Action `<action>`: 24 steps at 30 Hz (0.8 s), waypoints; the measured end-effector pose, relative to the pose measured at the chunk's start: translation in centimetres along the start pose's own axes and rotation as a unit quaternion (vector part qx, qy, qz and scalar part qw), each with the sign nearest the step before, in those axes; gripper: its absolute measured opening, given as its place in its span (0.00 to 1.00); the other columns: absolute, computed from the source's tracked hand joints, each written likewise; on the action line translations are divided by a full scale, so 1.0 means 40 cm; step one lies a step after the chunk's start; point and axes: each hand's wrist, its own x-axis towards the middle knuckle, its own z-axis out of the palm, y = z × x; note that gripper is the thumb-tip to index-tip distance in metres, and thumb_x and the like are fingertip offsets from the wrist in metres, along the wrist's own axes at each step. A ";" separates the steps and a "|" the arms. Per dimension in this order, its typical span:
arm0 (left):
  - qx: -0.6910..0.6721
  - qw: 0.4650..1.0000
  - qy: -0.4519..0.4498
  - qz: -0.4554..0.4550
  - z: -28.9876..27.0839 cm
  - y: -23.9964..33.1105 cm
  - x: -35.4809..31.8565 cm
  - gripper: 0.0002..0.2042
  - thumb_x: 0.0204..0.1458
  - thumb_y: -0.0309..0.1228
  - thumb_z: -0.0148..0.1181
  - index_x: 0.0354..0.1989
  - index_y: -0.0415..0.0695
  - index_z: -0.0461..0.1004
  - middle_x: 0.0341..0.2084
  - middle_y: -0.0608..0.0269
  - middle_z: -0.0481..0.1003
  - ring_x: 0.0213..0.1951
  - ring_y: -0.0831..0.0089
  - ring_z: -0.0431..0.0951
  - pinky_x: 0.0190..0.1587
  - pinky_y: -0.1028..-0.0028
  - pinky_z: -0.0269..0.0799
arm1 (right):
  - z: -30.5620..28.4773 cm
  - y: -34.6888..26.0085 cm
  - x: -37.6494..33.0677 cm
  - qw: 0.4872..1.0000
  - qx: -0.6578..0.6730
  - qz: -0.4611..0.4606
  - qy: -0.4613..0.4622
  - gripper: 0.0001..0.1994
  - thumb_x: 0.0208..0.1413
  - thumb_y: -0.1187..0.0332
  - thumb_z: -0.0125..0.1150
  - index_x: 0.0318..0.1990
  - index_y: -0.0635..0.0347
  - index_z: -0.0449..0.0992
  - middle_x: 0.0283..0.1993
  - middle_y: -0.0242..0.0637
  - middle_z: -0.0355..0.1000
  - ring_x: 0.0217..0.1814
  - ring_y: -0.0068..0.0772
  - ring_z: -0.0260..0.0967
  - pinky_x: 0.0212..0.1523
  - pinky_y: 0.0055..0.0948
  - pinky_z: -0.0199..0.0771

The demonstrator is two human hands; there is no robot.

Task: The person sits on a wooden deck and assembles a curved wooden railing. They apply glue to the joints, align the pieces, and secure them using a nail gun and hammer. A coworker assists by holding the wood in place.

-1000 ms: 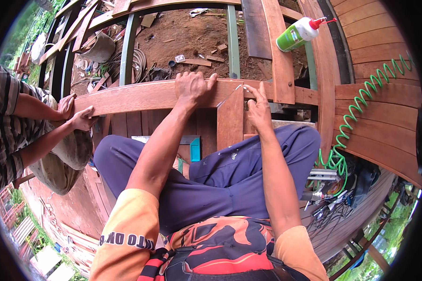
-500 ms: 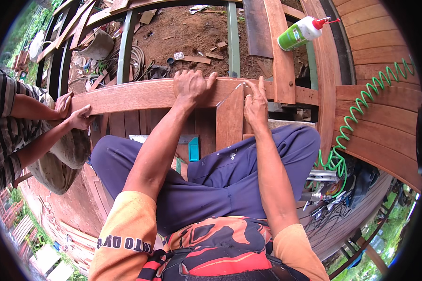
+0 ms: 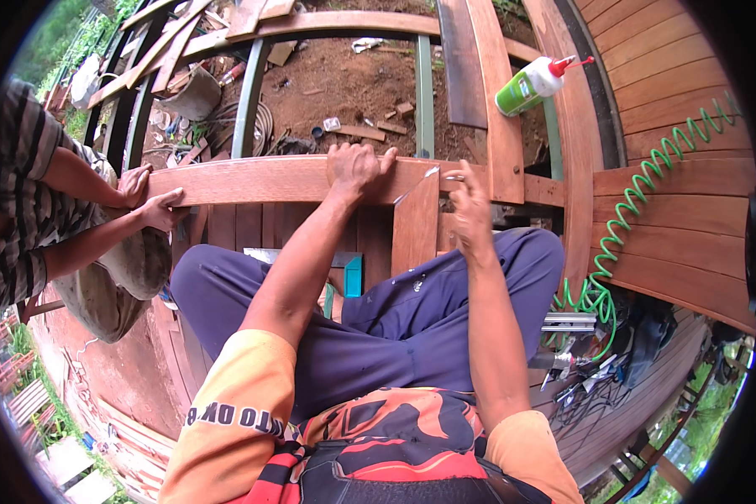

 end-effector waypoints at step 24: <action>-0.648 0.663 -0.168 -0.336 0.027 0.090 -0.434 0.20 0.65 0.45 0.63 0.34 0.37 0.79 0.23 0.62 0.79 0.27 0.80 0.74 0.29 0.68 0.72 | -0.073 0.296 -0.390 0.926 -0.364 -0.070 0.070 0.41 0.70 0.38 0.46 0.75 0.66 0.54 0.70 0.53 0.65 0.74 0.55 0.63 0.71 0.52 0.63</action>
